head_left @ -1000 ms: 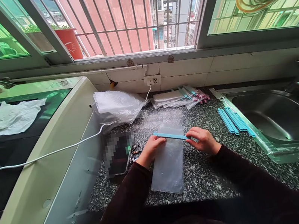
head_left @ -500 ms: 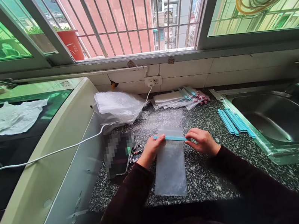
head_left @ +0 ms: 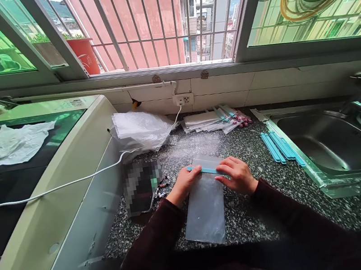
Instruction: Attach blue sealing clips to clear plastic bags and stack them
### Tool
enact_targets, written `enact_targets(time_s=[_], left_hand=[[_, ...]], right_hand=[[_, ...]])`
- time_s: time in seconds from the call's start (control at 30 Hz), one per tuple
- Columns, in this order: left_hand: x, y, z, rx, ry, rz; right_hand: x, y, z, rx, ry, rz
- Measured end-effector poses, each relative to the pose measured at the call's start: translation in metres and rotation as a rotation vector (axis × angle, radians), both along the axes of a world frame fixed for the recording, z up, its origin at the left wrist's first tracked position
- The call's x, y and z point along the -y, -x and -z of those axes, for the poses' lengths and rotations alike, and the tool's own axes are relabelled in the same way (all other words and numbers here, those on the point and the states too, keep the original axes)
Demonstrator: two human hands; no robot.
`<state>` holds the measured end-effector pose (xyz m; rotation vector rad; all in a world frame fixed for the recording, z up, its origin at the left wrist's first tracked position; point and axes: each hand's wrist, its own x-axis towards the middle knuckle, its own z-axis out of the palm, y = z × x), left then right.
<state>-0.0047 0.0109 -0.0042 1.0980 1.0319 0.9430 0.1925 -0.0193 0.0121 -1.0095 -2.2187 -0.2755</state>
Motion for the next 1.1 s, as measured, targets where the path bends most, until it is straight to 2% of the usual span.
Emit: enact_targets(time_s=[0.27, 0.5, 0.63, 0.77, 0.93, 1.1], left_hand=[[0.003, -0.001, 0.0, 0.0, 0.001, 0.078], [0.006, -0.002, 0.0, 0.094, 0.043, 0.147], [0.007, -0.004, -0.003, 0.223, 0.106, 0.117], [0.007, -0.004, -0.005, 0.259, 0.162, 0.122], [0.005, -0.001, 0.001, 0.213, 0.111, 0.113], [0.003, -0.001, 0.006, 0.216, 0.066, 0.05]], right_hand=[[-0.001, 0.002, 0.002, 0.028, -0.026, 0.009], [-0.001, 0.003, 0.008, 0.037, -0.015, 0.0], [-0.001, 0.003, 0.01, 0.016, -0.005, 0.013], [0.0, 0.002, 0.008, -0.019, -0.016, 0.057], [-0.001, 0.002, 0.007, -0.012, -0.037, 0.068], [-0.001, 0.002, 0.008, 0.002, -0.046, 0.037]])
